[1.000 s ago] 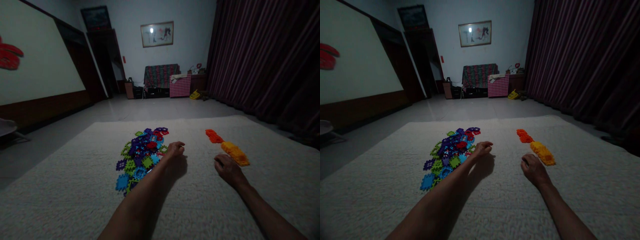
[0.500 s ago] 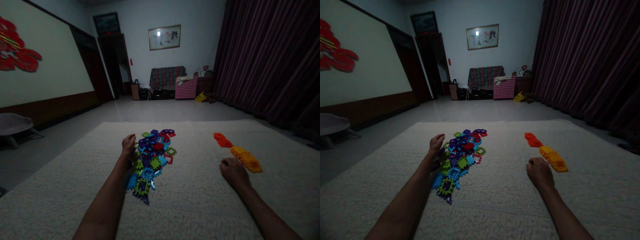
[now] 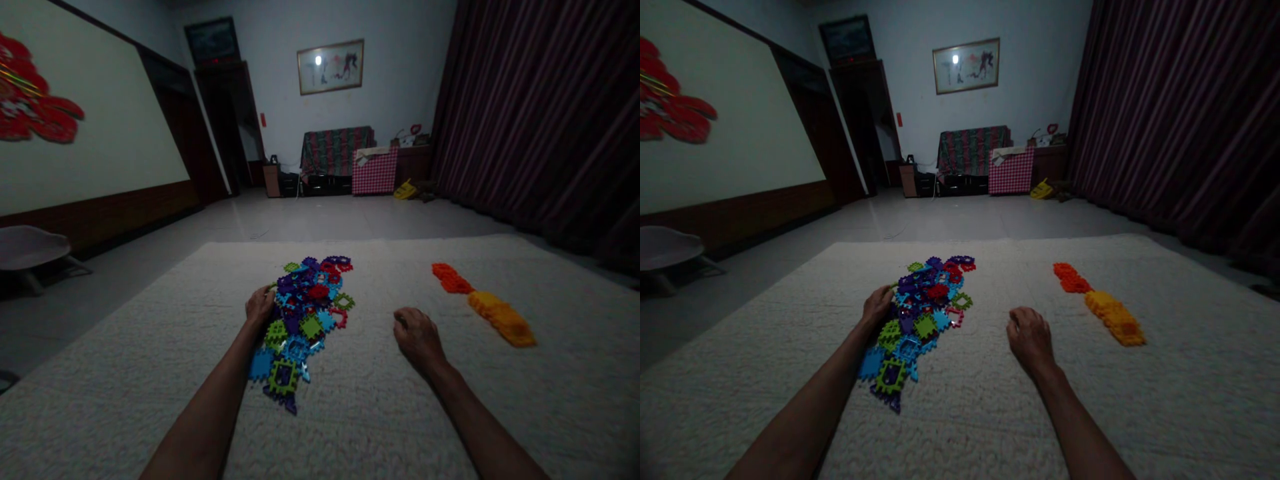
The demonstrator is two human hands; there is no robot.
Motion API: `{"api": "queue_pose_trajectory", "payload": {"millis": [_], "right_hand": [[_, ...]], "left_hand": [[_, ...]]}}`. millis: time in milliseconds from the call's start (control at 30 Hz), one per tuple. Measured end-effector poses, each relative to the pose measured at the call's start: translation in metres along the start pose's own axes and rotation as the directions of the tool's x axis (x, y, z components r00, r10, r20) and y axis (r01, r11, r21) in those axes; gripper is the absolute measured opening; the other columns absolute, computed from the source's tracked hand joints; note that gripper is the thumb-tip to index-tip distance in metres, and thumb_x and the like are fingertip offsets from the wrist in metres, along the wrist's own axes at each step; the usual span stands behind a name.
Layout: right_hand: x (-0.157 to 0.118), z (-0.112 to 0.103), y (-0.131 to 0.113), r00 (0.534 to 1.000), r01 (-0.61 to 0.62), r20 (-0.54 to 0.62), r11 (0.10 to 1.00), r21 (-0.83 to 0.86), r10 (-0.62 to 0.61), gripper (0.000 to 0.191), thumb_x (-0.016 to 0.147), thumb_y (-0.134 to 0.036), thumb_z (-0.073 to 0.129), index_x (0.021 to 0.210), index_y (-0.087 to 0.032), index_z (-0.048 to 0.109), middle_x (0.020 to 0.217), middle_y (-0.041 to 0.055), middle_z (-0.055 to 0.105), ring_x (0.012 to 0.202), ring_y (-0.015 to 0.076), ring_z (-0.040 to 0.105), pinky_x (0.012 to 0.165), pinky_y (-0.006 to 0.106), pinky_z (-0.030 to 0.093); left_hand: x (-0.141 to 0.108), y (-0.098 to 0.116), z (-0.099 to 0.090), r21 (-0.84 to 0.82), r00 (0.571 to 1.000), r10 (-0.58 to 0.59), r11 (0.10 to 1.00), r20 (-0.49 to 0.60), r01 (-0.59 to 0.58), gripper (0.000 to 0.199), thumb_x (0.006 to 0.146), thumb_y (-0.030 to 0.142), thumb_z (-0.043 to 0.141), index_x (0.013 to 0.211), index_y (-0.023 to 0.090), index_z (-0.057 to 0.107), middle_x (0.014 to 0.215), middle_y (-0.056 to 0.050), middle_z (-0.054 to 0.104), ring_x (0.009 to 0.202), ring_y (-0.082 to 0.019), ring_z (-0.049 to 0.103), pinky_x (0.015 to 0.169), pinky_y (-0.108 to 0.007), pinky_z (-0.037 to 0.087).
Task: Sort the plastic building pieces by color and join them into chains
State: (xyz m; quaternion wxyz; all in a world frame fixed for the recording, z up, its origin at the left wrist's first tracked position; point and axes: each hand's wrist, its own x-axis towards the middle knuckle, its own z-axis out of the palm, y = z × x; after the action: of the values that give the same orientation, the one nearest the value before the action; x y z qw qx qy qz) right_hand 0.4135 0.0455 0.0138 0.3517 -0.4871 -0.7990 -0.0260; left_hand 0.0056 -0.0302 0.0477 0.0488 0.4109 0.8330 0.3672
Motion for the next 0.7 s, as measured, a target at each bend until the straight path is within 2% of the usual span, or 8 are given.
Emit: {"api": "queue_pose_trajectory", "payload": {"millis": [100, 233, 400, 567, 700], "right_hand": [[-0.001, -0.002, 0.002, 1.000, 0.007, -0.020, 1.000, 0.028, -0.007, 0.016, 0.082, -0.017, 0.048, 0.091, -0.020, 0.061, 0.097, 0.0086, 0.067, 0.090, 0.0235, 0.061, 0.082, 0.037, 0.044], [-0.001, -0.003, 0.000, 1.000, 0.003, -0.020, 0.999, 0.036, -0.002, 0.015, 0.082, -0.017, 0.049, 0.090, -0.021, 0.061, 0.097, 0.0080, 0.067, 0.091, 0.0239, 0.060, 0.082, 0.038, 0.043], [-0.001, -0.004, -0.002, 1.000, -0.011, -0.012, 0.999, 0.041, 0.012, 0.016, 0.081, -0.015, 0.050, 0.090, -0.021, 0.061, 0.097, 0.0074, 0.067, 0.091, 0.0232, 0.060, 0.082, 0.036, 0.042], [-0.001, -0.007, -0.005, 1.000, -0.027, 0.010, 0.999, 0.038, 0.026, 0.014, 0.080, -0.014, 0.050, 0.089, -0.021, 0.060, 0.095, 0.0072, 0.067, 0.090, 0.0234, 0.059, 0.082, 0.036, 0.041], [-0.001, -0.009, -0.007, 0.999, -0.038, 0.016, 0.999, 0.035, 0.037, 0.014, 0.081, -0.014, 0.050, 0.089, -0.021, 0.060, 0.096, 0.0075, 0.067, 0.092, 0.0234, 0.059, 0.082, 0.036, 0.041]], "left_hand": [[-0.002, 0.013, 0.012, 0.012, 0.996, 0.071, 0.997, 0.051, -0.072, 0.038, 0.090, 0.034, 0.046, 0.118, 0.020, 0.067, 0.125, -0.010, 0.068, 0.119, -0.023, 0.060, 0.101, -0.032, 0.043], [-0.004, 0.031, 0.024, -0.036, 0.996, 0.078, 0.996, -0.046, -0.080, 0.035, 0.088, 0.028, 0.047, 0.114, 0.017, 0.068, 0.118, -0.011, 0.069, 0.117, -0.024, 0.060, 0.102, -0.033, 0.044], [-0.002, 0.053, 0.044, -0.070, 0.990, 0.102, 0.992, -0.102, -0.109, 0.035, 0.088, 0.026, 0.044, 0.112, 0.019, 0.067, 0.117, -0.010, 0.064, 0.118, -0.023, 0.057, 0.105, -0.033, 0.043], [0.004, 0.076, 0.059, -0.094, 0.982, 0.134, 0.985, -0.134, -0.147, 0.033, 0.089, 0.027, 0.046, 0.112, 0.018, 0.067, 0.127, -0.011, 0.058, 0.126, -0.023, 0.051, 0.108, -0.033, 0.041], [0.005, 0.101, 0.061, -0.073, 0.971, 0.215, 0.972, -0.104, -0.223, 0.032, 0.090, 0.026, 0.045, 0.111, 0.018, 0.068, 0.123, -0.010, 0.063, 0.120, -0.022, 0.056, 0.106, -0.034, 0.042]]}}
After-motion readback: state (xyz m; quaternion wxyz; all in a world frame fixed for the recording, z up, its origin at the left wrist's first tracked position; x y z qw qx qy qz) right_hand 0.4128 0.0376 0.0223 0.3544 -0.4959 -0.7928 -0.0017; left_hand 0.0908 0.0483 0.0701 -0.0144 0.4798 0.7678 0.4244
